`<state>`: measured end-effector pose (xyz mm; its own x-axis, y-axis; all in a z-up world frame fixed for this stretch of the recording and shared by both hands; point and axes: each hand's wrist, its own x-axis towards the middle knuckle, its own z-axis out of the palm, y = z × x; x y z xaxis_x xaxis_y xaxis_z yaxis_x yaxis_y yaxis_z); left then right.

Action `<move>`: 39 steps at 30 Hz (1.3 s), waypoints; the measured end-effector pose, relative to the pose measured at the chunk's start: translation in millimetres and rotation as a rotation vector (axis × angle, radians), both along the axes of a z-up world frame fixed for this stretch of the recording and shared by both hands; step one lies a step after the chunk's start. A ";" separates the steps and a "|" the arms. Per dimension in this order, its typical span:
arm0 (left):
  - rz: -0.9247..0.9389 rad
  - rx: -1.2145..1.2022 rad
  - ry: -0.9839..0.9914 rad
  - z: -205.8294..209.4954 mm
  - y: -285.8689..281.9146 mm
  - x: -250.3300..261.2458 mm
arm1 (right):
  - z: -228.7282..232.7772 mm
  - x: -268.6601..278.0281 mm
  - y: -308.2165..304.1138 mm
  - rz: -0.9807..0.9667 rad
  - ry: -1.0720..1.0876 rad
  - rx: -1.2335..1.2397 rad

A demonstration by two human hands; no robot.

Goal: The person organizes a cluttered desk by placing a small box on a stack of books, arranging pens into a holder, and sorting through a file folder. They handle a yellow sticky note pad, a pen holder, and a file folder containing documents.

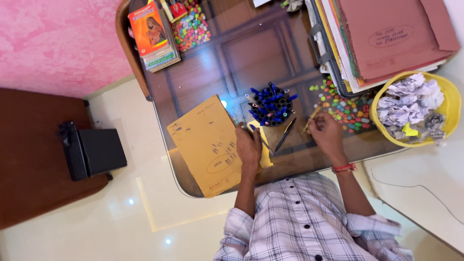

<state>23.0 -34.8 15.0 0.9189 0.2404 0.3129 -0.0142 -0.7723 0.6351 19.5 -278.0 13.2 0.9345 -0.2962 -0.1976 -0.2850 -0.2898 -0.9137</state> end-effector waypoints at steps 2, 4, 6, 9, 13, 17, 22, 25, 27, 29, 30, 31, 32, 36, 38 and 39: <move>-0.083 -0.044 0.348 -8.0 -9.4 -5.9 | 24.3 -2.2 3.9 -0.007 -0.199 0.146; -0.241 -0.034 0.470 -18.0 -23.4 -16.5 | 45.8 -0.4 12.2 0.013 -0.319 0.236; -0.370 0.052 0.433 -29.6 -40.9 -26.2 | 64.0 1.6 19.4 0.055 -0.365 0.258; -0.416 0.205 0.429 -51.7 -63.7 -35.1 | 84.0 11.9 30.2 0.158 -0.438 0.254; -0.411 0.217 0.520 -56.7 -52.0 -37.5 | 104.8 20.4 42.4 0.201 -0.445 0.180; -0.309 -0.071 0.387 -14.3 -16.5 -48.4 | 108.3 15.0 47.7 0.172 -0.410 0.161; -0.151 -0.412 0.507 38.3 24.3 -62.2 | 94.4 7.3 51.4 0.222 -0.383 0.129; -0.101 -0.432 0.448 55.4 47.8 -68.2 | 89.1 4.3 54.3 0.215 -0.392 0.043; -0.030 -0.455 0.399 61.3 62.0 -69.4 | 87.0 3.2 55.6 0.197 -0.392 -0.002; 0.079 -0.529 0.347 65.7 74.8 -68.8 | 86.0 5.3 55.3 0.213 -0.375 0.007; 0.100 -0.531 0.338 67.8 81.2 -68.8 | 85.5 5.1 55.1 0.220 -0.366 0.011; 0.120 -0.533 0.330 70.1 87.1 -68.7 | 85.0 4.0 55.7 0.236 -0.370 -0.006; 0.138 -0.536 0.319 71.7 90.3 -66.3 | 84.8 4.3 56.6 0.248 -0.376 -0.024; 0.158 -0.646 0.287 74.7 91.5 -62.2 | 81.5 7.2 61.0 0.283 -0.405 -0.229; 0.148 -0.788 0.248 70.9 84.9 -60.1 | 77.6 11.2 64.7 0.313 -0.398 -0.338; 0.149 -0.909 0.216 68.2 80.7 -58.7 | 76.1 12.2 66.0 0.327 -0.393 -0.394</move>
